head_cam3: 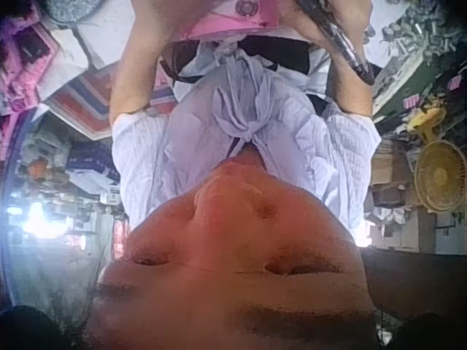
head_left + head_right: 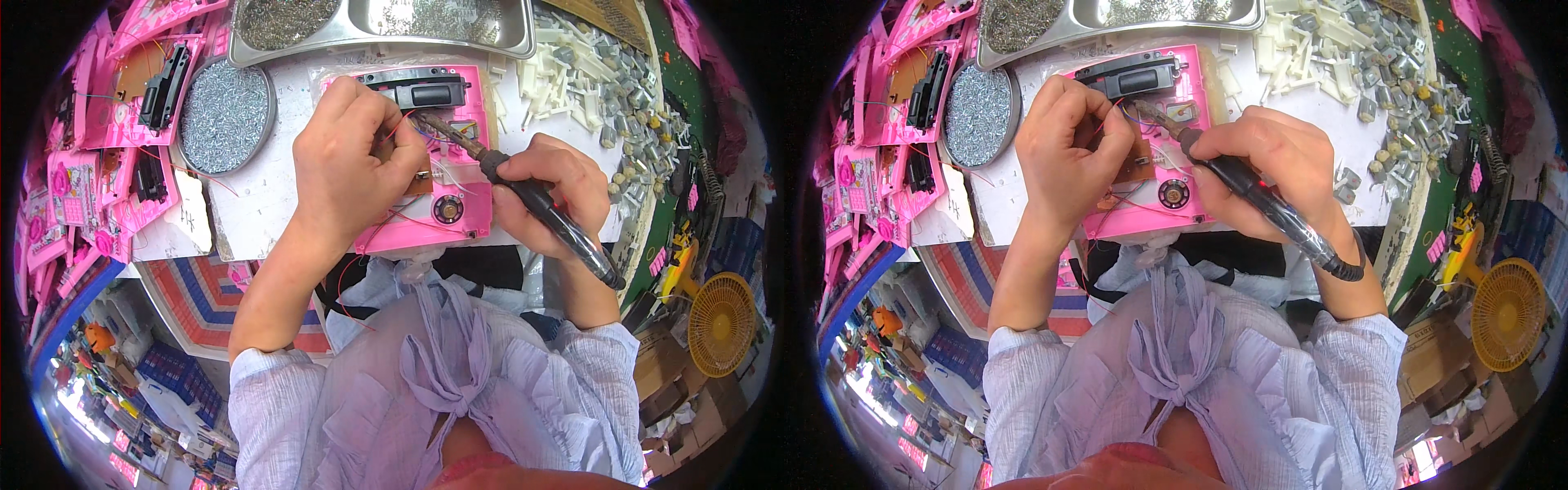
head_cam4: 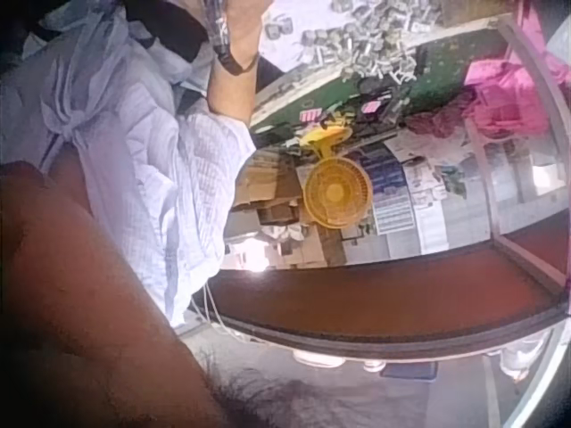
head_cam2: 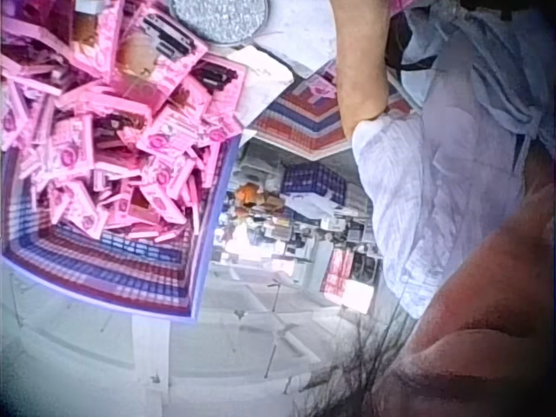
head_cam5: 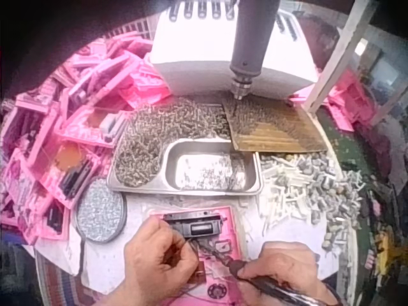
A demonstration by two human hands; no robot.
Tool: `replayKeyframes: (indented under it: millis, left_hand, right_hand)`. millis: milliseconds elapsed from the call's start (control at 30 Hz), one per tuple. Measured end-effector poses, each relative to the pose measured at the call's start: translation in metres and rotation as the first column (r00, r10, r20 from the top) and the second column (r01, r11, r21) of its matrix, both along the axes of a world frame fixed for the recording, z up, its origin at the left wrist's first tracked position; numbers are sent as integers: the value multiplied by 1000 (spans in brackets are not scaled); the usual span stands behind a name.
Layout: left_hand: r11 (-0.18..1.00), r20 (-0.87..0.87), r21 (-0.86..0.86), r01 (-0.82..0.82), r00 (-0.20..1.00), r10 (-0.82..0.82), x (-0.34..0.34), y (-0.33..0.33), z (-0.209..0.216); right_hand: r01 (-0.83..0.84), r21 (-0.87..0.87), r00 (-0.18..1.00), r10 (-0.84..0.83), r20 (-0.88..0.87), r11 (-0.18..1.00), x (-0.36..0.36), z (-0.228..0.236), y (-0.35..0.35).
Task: Soldering components and assembling a pink electronic toy device.
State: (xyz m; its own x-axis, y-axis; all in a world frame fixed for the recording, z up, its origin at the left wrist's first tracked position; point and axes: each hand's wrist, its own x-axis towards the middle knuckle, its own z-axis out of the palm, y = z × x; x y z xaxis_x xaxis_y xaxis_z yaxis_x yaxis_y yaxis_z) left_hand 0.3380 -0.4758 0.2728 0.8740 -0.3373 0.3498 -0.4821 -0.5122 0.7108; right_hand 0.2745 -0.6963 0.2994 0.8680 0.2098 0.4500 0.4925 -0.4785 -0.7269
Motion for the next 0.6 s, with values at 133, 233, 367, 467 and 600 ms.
replayKeyframes:
  millis: [133, 233, 367, 467, 600]
  left_hand:
    - [1000, 17, -3, -7, 1000, 7, 0, 0, -2]
    - [1000, 18, -5, -13, 1000, 13, -1, -1, -2]
    - [1000, 5, -3, -22, 1000, 22, -2, -2, 0]
    - [1000, -9, 6, -30, 1000, 30, -3, -3, 1]
    - [1000, 34, 7, -29, 999, 29, -2, -2, -2]
  right_hand:
    - [0, -1, 1000, 1, 12, 1000, 0, -1, 0]
    - [-9, 9, 1000, 9, 19, 1000, 0, -2, -1]
    - [-28, 27, 999, 27, 22, 999, -3, 0, -5]
    - [-4, 34, 999, 3, 43, 999, -8, -1, -5]
    - [10, 50, 1000, -11, 21, 999, -15, 3, -10]
